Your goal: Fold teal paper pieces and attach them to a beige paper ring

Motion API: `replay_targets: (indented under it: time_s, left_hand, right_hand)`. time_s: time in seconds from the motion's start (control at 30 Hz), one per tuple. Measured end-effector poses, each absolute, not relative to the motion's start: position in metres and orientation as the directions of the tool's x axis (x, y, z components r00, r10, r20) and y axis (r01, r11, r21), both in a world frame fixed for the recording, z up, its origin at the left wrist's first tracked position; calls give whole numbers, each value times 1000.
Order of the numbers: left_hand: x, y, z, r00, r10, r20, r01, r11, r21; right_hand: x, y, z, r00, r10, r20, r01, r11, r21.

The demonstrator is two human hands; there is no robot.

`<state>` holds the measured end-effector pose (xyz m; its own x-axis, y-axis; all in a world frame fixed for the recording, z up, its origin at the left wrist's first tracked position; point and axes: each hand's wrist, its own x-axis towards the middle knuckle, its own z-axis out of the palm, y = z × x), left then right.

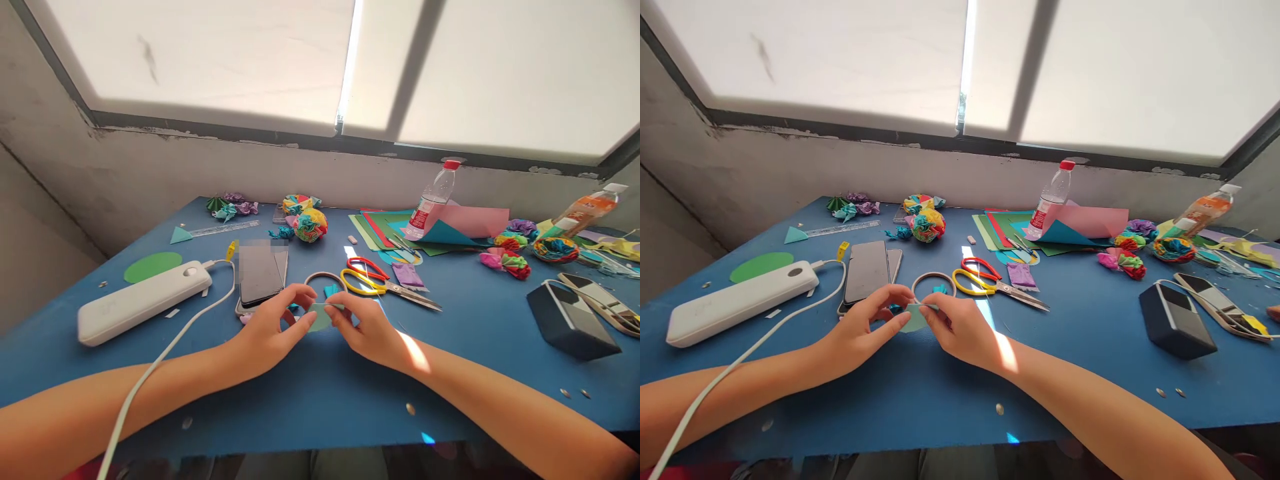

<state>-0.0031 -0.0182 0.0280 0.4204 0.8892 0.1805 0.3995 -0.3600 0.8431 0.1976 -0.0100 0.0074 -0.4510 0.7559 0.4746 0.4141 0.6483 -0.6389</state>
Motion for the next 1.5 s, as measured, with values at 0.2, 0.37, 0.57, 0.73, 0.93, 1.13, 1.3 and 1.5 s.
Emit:
replay_targets:
  time_s: [0.2, 0.37, 0.57, 0.73, 0.93, 1.13, 1.3, 1.5]
  left_hand:
    - [-5, -18, 30, 393, 903, 175, 431, -349, 832]
    - [-2, -20, 29, 496, 868, 16, 302, -190, 934]
    - [-2, -19, 28, 399, 915, 61, 309, -196, 931]
    - [-2, -21, 29, 501, 865, 36, 282, -202, 938]
    - [-3, -19, 29, 495, 869, 19, 193, -131, 972]
    - [-3, -15, 34, 554, 832, -32, 48, 7, 999]
    - [-5, -14, 34, 585, 807, -81, -77, 155, 985]
    - [-5, -14, 32, 677, 726, -123, -132, 284, 950]
  right_hand:
    - [196, -7, 2, -348, 742, 572, 462, 667, -584]
    - [195, -7, 0, -316, 646, 695, 450, 747, -489]
    - [192, -11, 5, -282, 657, 699, 437, 737, -515]
    - [191, -11, 7, -274, 648, 711, 450, 739, -501]
    - [193, -9, 7, -278, 670, 688, 445, 725, -526]
    - [198, -11, 11, -386, 473, 792, 425, 853, -302]
    - [200, -12, 15, -519, 275, 809, 403, 914, -52]
    - [198, -11, 18, -638, 228, 736, 330, 944, -6]
